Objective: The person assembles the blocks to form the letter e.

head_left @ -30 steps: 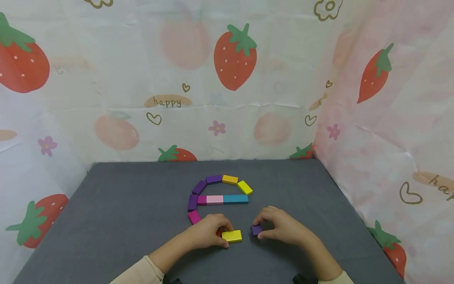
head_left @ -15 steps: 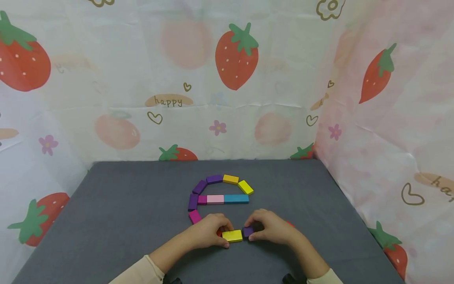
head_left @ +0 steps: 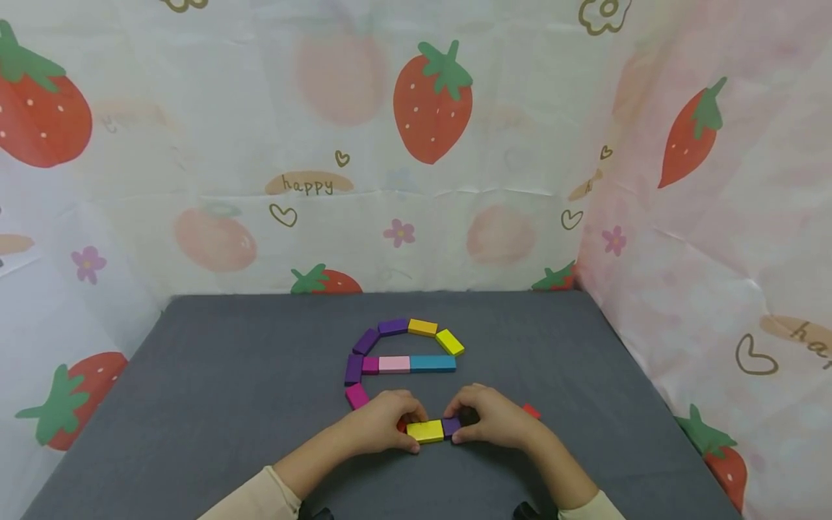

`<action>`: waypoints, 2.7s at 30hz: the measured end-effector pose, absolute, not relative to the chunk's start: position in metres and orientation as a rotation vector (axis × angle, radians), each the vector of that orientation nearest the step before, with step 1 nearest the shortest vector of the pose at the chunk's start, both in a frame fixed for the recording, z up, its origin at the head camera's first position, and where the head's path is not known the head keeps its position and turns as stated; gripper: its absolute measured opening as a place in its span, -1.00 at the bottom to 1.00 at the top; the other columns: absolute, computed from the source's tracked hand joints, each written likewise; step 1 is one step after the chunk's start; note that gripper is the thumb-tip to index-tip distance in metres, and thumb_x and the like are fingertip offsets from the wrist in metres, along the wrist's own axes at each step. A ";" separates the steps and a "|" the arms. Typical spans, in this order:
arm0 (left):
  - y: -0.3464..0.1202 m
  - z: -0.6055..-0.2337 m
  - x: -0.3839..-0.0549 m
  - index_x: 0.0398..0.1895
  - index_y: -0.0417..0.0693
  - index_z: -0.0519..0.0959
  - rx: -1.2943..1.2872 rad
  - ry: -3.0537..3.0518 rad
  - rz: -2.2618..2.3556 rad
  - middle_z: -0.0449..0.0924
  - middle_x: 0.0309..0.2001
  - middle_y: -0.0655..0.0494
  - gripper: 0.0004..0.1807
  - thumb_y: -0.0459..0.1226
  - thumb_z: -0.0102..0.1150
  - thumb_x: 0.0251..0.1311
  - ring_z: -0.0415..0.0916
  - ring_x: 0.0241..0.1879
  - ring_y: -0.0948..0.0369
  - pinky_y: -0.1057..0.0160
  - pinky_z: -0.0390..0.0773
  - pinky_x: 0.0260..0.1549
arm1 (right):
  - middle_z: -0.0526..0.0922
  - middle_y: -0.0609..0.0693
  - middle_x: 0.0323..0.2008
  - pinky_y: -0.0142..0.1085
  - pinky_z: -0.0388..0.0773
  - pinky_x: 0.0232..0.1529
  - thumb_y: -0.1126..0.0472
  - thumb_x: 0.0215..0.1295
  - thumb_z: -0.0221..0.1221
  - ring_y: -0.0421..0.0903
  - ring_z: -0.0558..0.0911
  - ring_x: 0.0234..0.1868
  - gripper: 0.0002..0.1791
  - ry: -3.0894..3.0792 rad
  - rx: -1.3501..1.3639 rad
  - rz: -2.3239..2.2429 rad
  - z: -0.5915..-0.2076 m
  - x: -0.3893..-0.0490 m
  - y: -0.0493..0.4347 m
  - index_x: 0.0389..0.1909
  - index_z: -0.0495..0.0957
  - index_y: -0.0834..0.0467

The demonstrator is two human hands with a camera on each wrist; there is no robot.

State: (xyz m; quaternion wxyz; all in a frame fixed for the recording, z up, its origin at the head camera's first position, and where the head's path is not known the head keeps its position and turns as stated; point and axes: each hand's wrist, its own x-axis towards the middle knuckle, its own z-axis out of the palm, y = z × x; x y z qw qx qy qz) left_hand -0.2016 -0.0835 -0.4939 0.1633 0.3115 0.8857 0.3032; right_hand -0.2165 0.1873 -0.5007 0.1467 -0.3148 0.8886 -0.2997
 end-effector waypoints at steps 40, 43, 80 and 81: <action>-0.070 -0.490 -0.203 -0.05 0.02 0.69 0.896 2.533 0.928 0.58 -0.23 0.29 -0.62 -0.09 0.55 0.10 0.51 -0.24 0.37 0.40 0.55 -0.17 | 0.64 -0.30 -0.04 -0.13 0.51 0.17 0.02 0.28 0.41 -0.23 0.52 0.06 -0.66 2.573 -0.963 -0.839 -0.489 -0.217 0.197 0.06 0.68 -0.09; -0.067 -0.489 -0.203 -0.02 -0.02 0.68 0.892 2.531 0.946 0.59 -0.21 0.25 -0.60 -0.10 0.55 0.11 0.52 -0.22 0.34 0.37 0.57 -0.16 | 0.63 -0.31 -0.03 -0.12 0.51 0.18 0.02 0.29 0.41 -0.23 0.52 0.08 -0.66 2.604 -0.965 -0.848 -0.488 -0.217 0.204 0.07 0.68 -0.09; -0.032 -0.497 -0.197 -0.07 -0.05 0.67 0.760 2.614 0.989 0.54 -0.23 0.23 -0.58 -0.17 0.61 0.01 0.45 -0.20 0.32 0.32 0.52 -0.12 | 0.65 -0.25 0.06 0.01 0.41 0.27 0.09 0.25 0.43 -0.14 0.55 0.16 -0.60 2.799 -0.960 -0.953 -0.494 -0.211 0.312 0.11 0.67 0.00; -0.032 -0.497 -0.196 -0.07 -0.05 0.67 0.761 2.617 0.991 0.53 -0.24 0.23 -0.58 -0.17 0.61 0.01 0.45 -0.21 0.33 0.32 0.52 -0.13 | 0.64 -0.25 0.07 0.03 0.40 0.28 0.09 0.25 0.43 -0.14 0.54 0.17 -0.59 2.786 -0.949 -0.953 -0.494 -0.211 0.314 0.11 0.67 -0.01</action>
